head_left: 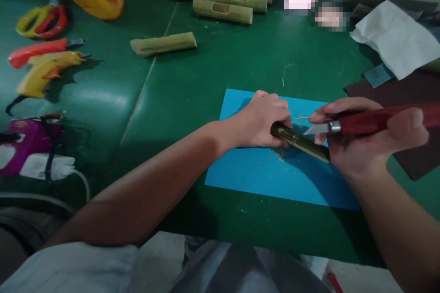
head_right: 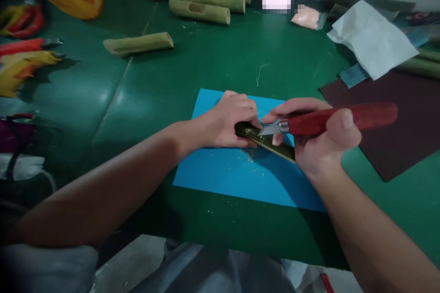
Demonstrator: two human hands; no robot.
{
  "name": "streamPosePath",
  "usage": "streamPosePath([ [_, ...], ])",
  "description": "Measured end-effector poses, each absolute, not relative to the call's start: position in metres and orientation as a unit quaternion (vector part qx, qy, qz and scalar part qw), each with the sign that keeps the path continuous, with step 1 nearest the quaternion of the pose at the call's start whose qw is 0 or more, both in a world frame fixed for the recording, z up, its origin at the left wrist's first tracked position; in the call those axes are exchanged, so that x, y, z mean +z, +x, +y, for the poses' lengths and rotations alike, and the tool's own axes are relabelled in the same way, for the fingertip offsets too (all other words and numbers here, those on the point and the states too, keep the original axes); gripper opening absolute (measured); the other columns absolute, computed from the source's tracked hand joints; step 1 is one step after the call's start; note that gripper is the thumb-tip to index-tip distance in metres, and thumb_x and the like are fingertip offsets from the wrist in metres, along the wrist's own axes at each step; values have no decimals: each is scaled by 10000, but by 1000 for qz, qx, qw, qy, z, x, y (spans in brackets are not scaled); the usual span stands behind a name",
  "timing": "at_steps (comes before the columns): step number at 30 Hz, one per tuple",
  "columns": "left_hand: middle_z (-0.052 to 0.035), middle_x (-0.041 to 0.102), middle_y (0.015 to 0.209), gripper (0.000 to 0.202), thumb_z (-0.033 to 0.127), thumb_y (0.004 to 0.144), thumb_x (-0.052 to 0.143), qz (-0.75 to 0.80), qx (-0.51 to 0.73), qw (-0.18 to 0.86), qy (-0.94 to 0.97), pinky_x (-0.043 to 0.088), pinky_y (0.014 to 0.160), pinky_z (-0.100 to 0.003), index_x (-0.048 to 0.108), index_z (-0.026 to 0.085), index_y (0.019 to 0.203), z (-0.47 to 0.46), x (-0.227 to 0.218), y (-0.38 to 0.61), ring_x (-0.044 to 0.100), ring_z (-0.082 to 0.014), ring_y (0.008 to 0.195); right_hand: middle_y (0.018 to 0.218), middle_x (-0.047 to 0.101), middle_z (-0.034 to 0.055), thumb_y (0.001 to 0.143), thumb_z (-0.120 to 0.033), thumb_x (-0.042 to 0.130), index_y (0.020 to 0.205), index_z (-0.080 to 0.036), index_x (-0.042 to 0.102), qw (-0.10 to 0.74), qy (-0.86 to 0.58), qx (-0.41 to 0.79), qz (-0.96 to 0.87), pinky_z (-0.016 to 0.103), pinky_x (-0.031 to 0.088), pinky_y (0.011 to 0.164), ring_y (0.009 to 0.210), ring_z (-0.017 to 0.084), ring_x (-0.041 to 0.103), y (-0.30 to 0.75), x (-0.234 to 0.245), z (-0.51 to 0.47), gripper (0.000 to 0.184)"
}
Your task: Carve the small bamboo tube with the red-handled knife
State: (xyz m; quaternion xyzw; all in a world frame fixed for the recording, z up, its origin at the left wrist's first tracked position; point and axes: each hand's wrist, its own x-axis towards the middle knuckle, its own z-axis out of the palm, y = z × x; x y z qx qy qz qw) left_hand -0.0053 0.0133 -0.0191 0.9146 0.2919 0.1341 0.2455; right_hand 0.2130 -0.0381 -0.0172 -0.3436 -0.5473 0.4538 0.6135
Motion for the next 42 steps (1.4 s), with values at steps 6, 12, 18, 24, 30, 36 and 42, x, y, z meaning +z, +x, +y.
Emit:
streamPosePath([
  [6, -43, 722, 974, 289, 503, 868, 822, 296, 121, 236, 918, 309, 851, -399, 767, 229, 939, 13, -15, -6, 640, -253, 962, 917, 888, 76, 885, -903, 616, 1029, -293, 909, 566, -329, 522, -547, 420, 587, 403, 504, 271, 756, 219, -15, -40, 692],
  [12, -38, 702, 925, 285, 486, 832, 831, 305, 114, 232, 917, 288, 823, -385, 758, 221, 905, 12, -13, -5, 621, -239, 911, 921, 889, 74, 865, -947, 627, 1051, -308, 903, 552, -348, 532, -539, 382, 561, 353, 447, 238, 720, 219, -9, -41, 721],
  [18, -51, 743, 999, 309, 503, 851, 833, 290, 133, 255, 913, 315, 870, -404, 736, 217, 914, 13, -17, -7, 644, -243, 959, 867, 881, 70, 911, -864, 641, 1071, -298, 917, 560, -286, 549, -550, 368, 409, 248, 307, 204, 599, 225, -14, -40, 650],
  [24, -52, 742, 1005, 282, 476, 832, 841, 284, 132, 243, 918, 327, 858, -406, 749, 236, 949, 14, -18, -8, 649, -256, 968, 927, 890, 53, 938, -905, 560, 1078, -334, 889, 564, -329, 508, -561, 371, 432, 285, 324, 182, 585, 224, -15, -40, 674],
  [30, -61, 754, 1005, 292, 488, 835, 821, 288, 135, 238, 918, 330, 840, -408, 760, 233, 964, 15, -20, -8, 654, -253, 958, 929, 884, 38, 933, -954, 456, 1124, -368, 844, 535, -368, 491, -580, 370, 451, 322, 333, 176, 557, 224, -20, -39, 728],
  [36, -62, 769, 995, 267, 456, 795, 831, 284, 147, 244, 916, 329, 821, -397, 768, 241, 942, 15, -18, -7, 646, -251, 942, 957, 890, 28, 970, -856, 551, 1145, -384, 862, 559, -324, 512, -567, 387, 475, 345, 320, 171, 547, 219, -18, -41, 592],
  [42, -52, 751, 982, 270, 454, 795, 835, 286, 143, 250, 914, 324, 837, -401, 734, 224, 895, 15, -19, -8, 642, -247, 946, 940, 891, 24, 932, -818, 641, 1064, -362, 868, 580, -337, 531, -517, 383, 454, 326, 338, 180, 550, 213, -14, -44, 526],
])
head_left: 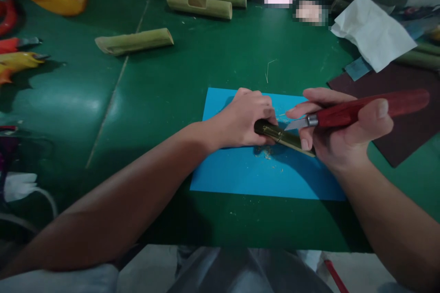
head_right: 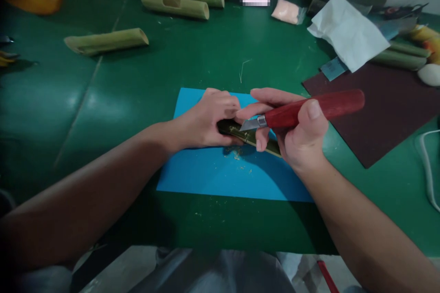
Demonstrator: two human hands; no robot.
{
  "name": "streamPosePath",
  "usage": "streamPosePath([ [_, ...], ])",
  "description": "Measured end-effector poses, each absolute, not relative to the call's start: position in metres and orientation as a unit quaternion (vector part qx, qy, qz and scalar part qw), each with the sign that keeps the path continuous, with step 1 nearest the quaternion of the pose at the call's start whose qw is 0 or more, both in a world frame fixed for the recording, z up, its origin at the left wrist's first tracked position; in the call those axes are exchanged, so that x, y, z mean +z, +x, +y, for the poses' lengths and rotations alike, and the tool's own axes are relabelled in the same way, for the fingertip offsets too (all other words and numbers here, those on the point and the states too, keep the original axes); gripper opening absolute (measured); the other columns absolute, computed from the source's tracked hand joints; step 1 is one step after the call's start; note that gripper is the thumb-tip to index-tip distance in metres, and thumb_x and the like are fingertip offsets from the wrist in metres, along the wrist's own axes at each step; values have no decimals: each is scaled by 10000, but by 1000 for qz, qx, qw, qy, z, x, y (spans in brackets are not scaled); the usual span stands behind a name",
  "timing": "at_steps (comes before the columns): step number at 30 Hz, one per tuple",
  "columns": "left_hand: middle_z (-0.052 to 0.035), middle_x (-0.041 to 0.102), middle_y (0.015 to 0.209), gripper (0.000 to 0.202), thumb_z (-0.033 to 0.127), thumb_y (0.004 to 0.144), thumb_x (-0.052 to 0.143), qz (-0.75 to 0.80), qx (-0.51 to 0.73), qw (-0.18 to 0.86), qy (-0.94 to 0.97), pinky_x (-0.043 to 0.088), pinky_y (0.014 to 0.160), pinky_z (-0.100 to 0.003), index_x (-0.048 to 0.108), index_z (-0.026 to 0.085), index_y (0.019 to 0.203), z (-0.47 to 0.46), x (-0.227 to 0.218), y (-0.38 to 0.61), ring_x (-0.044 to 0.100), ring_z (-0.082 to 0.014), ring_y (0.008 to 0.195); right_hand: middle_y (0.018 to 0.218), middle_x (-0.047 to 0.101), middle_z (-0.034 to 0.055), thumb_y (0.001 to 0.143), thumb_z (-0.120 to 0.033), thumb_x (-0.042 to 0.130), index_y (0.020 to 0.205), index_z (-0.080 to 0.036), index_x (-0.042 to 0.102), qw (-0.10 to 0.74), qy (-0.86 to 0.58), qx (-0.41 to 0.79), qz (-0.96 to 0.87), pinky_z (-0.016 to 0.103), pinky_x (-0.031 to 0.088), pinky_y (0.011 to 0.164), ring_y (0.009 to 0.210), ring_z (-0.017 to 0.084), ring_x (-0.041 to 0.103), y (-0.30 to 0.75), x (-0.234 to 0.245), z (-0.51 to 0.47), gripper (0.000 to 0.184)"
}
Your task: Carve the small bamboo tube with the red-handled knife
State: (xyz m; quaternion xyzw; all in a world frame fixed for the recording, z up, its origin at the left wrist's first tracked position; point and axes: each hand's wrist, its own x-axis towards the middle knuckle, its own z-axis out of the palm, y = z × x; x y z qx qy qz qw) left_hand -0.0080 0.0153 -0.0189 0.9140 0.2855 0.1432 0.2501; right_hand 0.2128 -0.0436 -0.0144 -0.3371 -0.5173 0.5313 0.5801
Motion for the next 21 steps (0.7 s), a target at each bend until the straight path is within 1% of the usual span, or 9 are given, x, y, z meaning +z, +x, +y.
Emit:
streamPosePath([
  [1, -50, 749, 986, 272, 450, 796, 836, 288, 140, 247, 915, 322, 838, -398, 732, 221, 898, 15, -19, -8, 639, -245, 946, 929, 889, 25, 904, -808, 696, 1039, -356, 874, 580, -339, 536, -511, 388, 477, 340, 351, 186, 563, 212, -14, -44, 504],
  [3, -49, 748, 995, 274, 437, 797, 837, 292, 133, 241, 916, 320, 837, -388, 731, 214, 916, 15, -18, -8, 631, -238, 944, 917, 888, 36, 903, -806, 716, 1005, -334, 888, 582, -334, 548, -499, 393, 510, 360, 376, 193, 588, 210, -12, -46, 512],
  [5, -47, 750, 1001, 279, 432, 803, 841, 294, 127, 242, 916, 315, 837, -381, 733, 208, 930, 15, -17, -7, 624, -229, 938, 929, 888, 48, 972, -815, 614, 1014, -314, 897, 580, -329, 560, -491, 393, 521, 369, 396, 192, 601, 209, -11, -47, 577],
  [7, -44, 749, 1006, 285, 432, 805, 851, 294, 123, 246, 915, 310, 839, -380, 734, 205, 932, 15, -17, -7, 622, -223, 934, 928, 885, 46, 989, -816, 568, 1015, -319, 899, 579, -326, 565, -489, 394, 500, 358, 391, 188, 581, 209, -10, -49, 598],
  [9, -39, 747, 1006, 290, 433, 804, 860, 294, 122, 248, 915, 309, 844, -382, 734, 208, 935, 15, -16, -7, 625, -223, 935, 928, 883, 34, 956, -791, 630, 1009, -343, 898, 573, -329, 567, -492, 401, 484, 352, 388, 189, 563, 209, -9, -49, 525],
  [12, -31, 747, 1004, 279, 428, 811, 859, 293, 123, 249, 915, 311, 850, -387, 737, 216, 947, 15, -17, -8, 632, -225, 943, 915, 879, 25, 928, -768, 682, 994, -358, 897, 569, -335, 563, -496, 423, 495, 366, 397, 201, 564, 209, -8, -48, 468],
  [15, -33, 751, 1009, 267, 427, 821, 856, 291, 126, 244, 916, 307, 842, -385, 743, 218, 943, 14, -17, -8, 633, -223, 942, 861, 870, 17, 886, -802, 716, 946, -350, 897, 576, -349, 547, -497, 434, 501, 365, 396, 210, 569, 210, -8, -47, 491],
  [18, -35, 757, 1009, 268, 429, 825, 862, 290, 130, 236, 918, 309, 842, -379, 747, 219, 945, 14, -17, -9, 631, -222, 943, 809, 857, 8, 815, -869, 734, 899, -351, 876, 576, -373, 533, -495, 423, 487, 349, 379, 209, 555, 209, -8, -46, 544],
  [21, -39, 766, 1026, 289, 441, 821, 875, 288, 131, 238, 918, 318, 850, -379, 751, 220, 960, 15, -18, -9, 638, -226, 956, 816, 858, 16, 817, -893, 702, 918, -341, 851, 564, -375, 533, -507, 401, 488, 356, 364, 194, 528, 209, -9, -46, 581],
])
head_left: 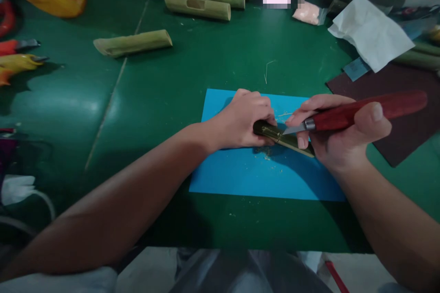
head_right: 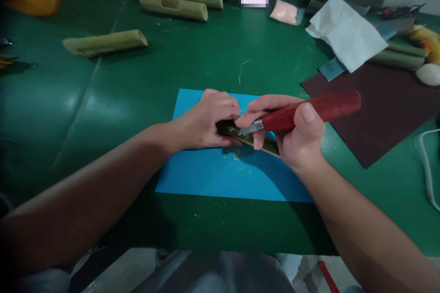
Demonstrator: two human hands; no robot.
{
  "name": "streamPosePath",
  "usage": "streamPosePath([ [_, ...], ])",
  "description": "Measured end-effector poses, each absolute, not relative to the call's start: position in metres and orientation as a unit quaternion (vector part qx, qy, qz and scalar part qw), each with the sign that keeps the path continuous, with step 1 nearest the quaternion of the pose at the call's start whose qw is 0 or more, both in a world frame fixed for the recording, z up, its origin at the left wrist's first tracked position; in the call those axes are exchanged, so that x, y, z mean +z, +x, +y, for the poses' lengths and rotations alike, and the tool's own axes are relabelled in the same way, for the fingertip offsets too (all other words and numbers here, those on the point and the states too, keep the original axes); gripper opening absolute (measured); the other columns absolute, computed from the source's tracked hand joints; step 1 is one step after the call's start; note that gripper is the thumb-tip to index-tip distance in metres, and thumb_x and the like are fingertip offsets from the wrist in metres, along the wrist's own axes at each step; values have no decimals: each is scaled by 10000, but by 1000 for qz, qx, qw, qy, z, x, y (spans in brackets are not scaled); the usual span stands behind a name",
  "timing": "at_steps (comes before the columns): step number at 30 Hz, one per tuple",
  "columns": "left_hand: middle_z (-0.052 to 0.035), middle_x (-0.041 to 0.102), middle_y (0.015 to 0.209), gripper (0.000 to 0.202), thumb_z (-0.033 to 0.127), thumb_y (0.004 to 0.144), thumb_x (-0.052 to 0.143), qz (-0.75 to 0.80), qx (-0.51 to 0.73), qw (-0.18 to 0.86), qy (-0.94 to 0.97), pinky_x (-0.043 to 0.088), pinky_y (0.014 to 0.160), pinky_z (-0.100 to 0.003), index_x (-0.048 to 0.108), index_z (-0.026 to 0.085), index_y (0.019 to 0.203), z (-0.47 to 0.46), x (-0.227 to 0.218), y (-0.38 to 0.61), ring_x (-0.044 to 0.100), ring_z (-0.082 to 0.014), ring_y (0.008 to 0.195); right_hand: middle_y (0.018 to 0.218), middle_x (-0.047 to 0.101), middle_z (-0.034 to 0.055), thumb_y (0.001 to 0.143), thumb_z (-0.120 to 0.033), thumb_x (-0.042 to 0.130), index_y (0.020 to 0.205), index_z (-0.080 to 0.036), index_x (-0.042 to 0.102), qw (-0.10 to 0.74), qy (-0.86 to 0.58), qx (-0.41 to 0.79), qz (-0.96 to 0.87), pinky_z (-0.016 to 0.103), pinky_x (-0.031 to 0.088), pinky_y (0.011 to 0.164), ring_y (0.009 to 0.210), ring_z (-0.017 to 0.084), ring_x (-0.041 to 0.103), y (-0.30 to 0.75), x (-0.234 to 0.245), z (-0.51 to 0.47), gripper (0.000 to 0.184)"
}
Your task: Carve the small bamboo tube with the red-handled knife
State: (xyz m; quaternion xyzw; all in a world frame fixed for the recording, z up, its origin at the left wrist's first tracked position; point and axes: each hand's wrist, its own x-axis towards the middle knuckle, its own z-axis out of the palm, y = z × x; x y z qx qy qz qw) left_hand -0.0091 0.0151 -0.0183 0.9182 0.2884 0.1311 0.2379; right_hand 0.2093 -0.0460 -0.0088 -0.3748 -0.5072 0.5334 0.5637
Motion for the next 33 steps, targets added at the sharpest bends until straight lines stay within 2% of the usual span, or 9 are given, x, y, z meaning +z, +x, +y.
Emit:
streamPosePath([
  [4, -45, 770, 1027, 314, 474, 827, 885, 285, 127, 239, 919, 319, 826, -376, 761, 221, 965, 16, -19, -9, 633, -217, 926, 824, 854, 28, 898, -877, 638, 950, -332, 854, 570, -353, 521, -528, 380, 538, 404, 424, 197, 613, 213, -10, -47, 588],
  [7, -40, 765, 986, 280, 477, 863, 859, 285, 133, 236, 920, 317, 827, -378, 771, 222, 938, 15, -20, -9, 620, -208, 909, 854, 858, 35, 911, -927, 585, 1020, -317, 875, 551, -321, 549, -540, 358, 549, 422, 479, 198, 677, 222, -7, -47, 684],
  [9, -36, 762, 980, 253, 466, 875, 846, 286, 139, 241, 917, 322, 855, -388, 785, 233, 951, 14, -20, -9, 629, -216, 932, 854, 851, 33, 891, -969, 567, 1025, -302, 877, 521, -300, 589, -540, 318, 513, 420, 487, 175, 673, 228, -2, -47, 747],
  [13, -28, 757, 1001, 258, 492, 882, 841, 285, 140, 265, 911, 324, 913, -412, 804, 261, 992, 14, -20, -11, 659, -237, 994, 642, 752, -28, 959, -843, 556, 952, -278, 833, 440, -171, 701, -535, 263, 467, 446, 398, 123, 594, 235, 4, -39, 629],
  [15, -29, 757, 1012, 260, 504, 900, 826, 289, 130, 267, 910, 319, 923, -412, 804, 261, 990, 14, -18, -11, 660, -239, 1000, 600, 726, -36, 1026, -793, 445, 975, -286, 813, 432, -76, 742, -507, 231, 429, 423, 354, 109, 563, 233, 0, -34, 629],
  [17, -30, 762, 1027, 258, 507, 919, 807, 294, 119, 264, 911, 316, 930, -408, 803, 262, 1000, 14, -16, -11, 658, -239, 1006, 625, 757, -8, 1033, -838, 388, 959, -281, 807, 433, 39, 772, -464, 238, 440, 395, 308, 101, 526, 231, -6, -30, 701],
  [24, -20, 772, 1016, 271, 528, 902, 818, 297, 119, 273, 907, 309, 912, -406, 810, 270, 984, 16, -16, -11, 660, -241, 1010, 977, 855, 57, 1127, -697, 312, 1079, -224, 777, 443, 83, 818, -359, 165, 410, 354, 388, 50, 551, 228, -14, -38, 665],
  [28, -5, 779, 994, 277, 563, 912, 788, 292, 132, 274, 907, 303, 895, -400, 805, 291, 962, 17, -19, -12, 667, -237, 990, 938, 848, 37, 1111, -719, 357, 1061, -228, 754, 458, 68, 807, -367, 185, 483, 401, 351, 52, 508, 225, -15, -38, 634],
  [33, -14, 794, 1010, 268, 544, 919, 775, 281, 141, 272, 910, 309, 895, -385, 798, 284, 980, 17, -21, -13, 662, -234, 992, 605, 695, -89, 965, -700, 600, 891, -264, 715, 481, -74, 774, -405, 221, 425, 397, 252, 37, 317, 225, -10, -41, 457],
])
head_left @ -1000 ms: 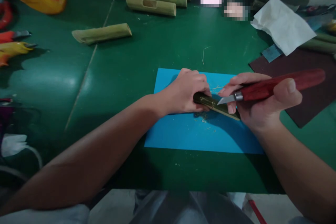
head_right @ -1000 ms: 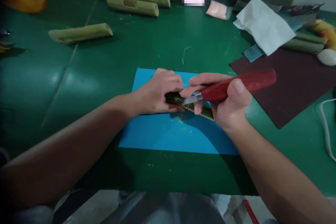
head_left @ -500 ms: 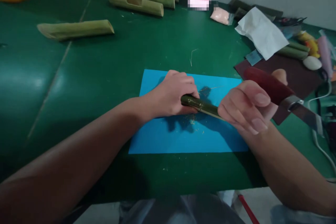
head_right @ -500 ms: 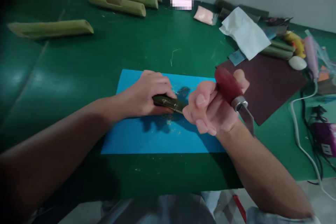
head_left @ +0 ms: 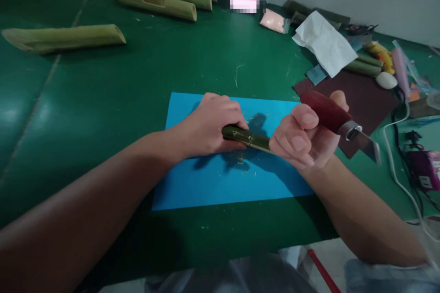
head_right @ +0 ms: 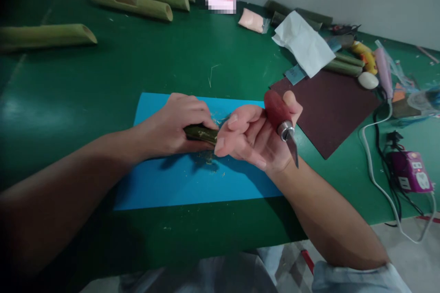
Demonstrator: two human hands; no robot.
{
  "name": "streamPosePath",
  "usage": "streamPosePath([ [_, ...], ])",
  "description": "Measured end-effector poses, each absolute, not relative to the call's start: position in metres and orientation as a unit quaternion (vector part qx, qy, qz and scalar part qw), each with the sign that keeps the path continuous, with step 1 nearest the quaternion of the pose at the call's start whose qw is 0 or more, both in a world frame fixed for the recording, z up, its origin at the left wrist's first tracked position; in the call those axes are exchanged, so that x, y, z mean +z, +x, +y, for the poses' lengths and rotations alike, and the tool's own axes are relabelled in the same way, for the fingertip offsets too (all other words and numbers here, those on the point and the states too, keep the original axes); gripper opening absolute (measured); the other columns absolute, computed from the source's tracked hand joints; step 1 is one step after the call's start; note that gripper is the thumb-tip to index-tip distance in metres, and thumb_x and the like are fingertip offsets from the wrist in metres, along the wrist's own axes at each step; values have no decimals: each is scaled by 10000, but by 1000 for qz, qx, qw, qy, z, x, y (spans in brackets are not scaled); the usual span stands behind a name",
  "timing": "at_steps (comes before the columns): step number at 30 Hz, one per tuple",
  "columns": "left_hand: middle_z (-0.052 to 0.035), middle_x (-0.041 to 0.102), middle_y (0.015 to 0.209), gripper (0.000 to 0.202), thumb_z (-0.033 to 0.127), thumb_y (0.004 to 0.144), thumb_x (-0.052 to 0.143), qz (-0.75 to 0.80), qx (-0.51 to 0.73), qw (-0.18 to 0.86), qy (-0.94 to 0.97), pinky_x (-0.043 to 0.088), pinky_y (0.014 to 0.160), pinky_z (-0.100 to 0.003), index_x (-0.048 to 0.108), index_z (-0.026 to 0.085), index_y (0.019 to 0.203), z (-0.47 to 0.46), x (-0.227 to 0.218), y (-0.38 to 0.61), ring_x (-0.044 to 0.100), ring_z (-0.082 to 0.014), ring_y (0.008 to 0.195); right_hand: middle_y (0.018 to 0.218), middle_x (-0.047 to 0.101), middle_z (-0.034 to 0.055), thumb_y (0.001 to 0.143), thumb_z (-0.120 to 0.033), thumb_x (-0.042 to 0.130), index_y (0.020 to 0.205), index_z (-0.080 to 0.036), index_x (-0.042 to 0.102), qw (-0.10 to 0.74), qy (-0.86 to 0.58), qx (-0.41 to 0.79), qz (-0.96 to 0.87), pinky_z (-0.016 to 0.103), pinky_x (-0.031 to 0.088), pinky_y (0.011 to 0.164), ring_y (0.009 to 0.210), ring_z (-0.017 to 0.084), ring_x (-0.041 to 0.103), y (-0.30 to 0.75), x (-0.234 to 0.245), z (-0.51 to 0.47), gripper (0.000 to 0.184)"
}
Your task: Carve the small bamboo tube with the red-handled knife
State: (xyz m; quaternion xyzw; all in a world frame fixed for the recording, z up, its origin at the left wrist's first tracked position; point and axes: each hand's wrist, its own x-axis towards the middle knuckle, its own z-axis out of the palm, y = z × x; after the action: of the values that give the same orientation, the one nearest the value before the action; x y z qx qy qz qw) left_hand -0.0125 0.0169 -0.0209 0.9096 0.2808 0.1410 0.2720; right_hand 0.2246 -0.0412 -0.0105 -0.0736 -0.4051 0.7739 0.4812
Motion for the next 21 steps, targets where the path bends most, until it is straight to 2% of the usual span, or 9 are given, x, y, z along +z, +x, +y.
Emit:
streamPosePath([
  [2, -17, 792, 992, 282, 560, 906, 785, 276, 144, 272, 911, 306, 880, -386, 797, 287, 975, 17, -22, -13, 661, -239, 985, 529, 642, -84, 928, -784, 590, 850, -271, 704, 467, -153, 768, -410, 241, 403, 376, 240, 57, 296, 226, -7, -44, 531],
  [5, -19, 784, 975, 269, 543, 905, 780, 277, 146, 266, 912, 304, 864, -382, 793, 280, 964, 18, -23, -13, 656, -237, 974, 510, 645, -53, 937, -877, 470, 870, -286, 720, 443, -239, 763, -405, 273, 404, 361, 237, 84, 287, 226, -5, -46, 645],
  [10, -23, 770, 950, 248, 513, 883, 768, 276, 137, 257, 916, 291, 819, -381, 772, 268, 918, 18, -21, -11, 645, -228, 924, 482, 573, -64, 694, -949, 561, 876, -311, 709, 443, -278, 719, -457, 295, 306, 324, 261, 86, 234, 224, -3, -37, 680],
  [12, -23, 756, 930, 241, 506, 872, 770, 281, 129, 253, 917, 286, 805, -384, 765, 266, 898, 17, -18, -10, 639, -225, 895, 566, 629, -42, 721, -938, 499, 898, -296, 713, 449, -308, 683, -487, 305, 312, 340, 285, 92, 294, 226, 2, -36, 700],
  [14, -25, 746, 925, 239, 503, 882, 768, 290, 121, 251, 916, 288, 813, -385, 776, 266, 914, 16, -14, -10, 644, -226, 898, 674, 682, -13, 730, -923, 516, 894, -290, 710, 472, -345, 625, -518, 328, 382, 384, 357, 115, 410, 227, 9, -38, 682],
  [17, -29, 744, 945, 247, 493, 896, 780, 301, 113, 255, 912, 301, 847, -380, 791, 253, 954, 14, -11, -9, 648, -224, 925, 700, 667, 16, 848, -903, 523, 837, -321, 722, 569, -417, 486, -516, 367, 432, 412, 488, 183, 537, 226, 13, -45, 615],
  [21, -22, 748, 962, 234, 455, 860, 829, 303, 114, 261, 910, 302, 873, -382, 797, 246, 960, 13, -12, -8, 644, -222, 948, 838, 708, 38, 932, -768, 672, 818, -327, 774, 599, -437, 425, -519, 416, 518, 497, 577, 213, 604, 218, 3, -51, 467],
])
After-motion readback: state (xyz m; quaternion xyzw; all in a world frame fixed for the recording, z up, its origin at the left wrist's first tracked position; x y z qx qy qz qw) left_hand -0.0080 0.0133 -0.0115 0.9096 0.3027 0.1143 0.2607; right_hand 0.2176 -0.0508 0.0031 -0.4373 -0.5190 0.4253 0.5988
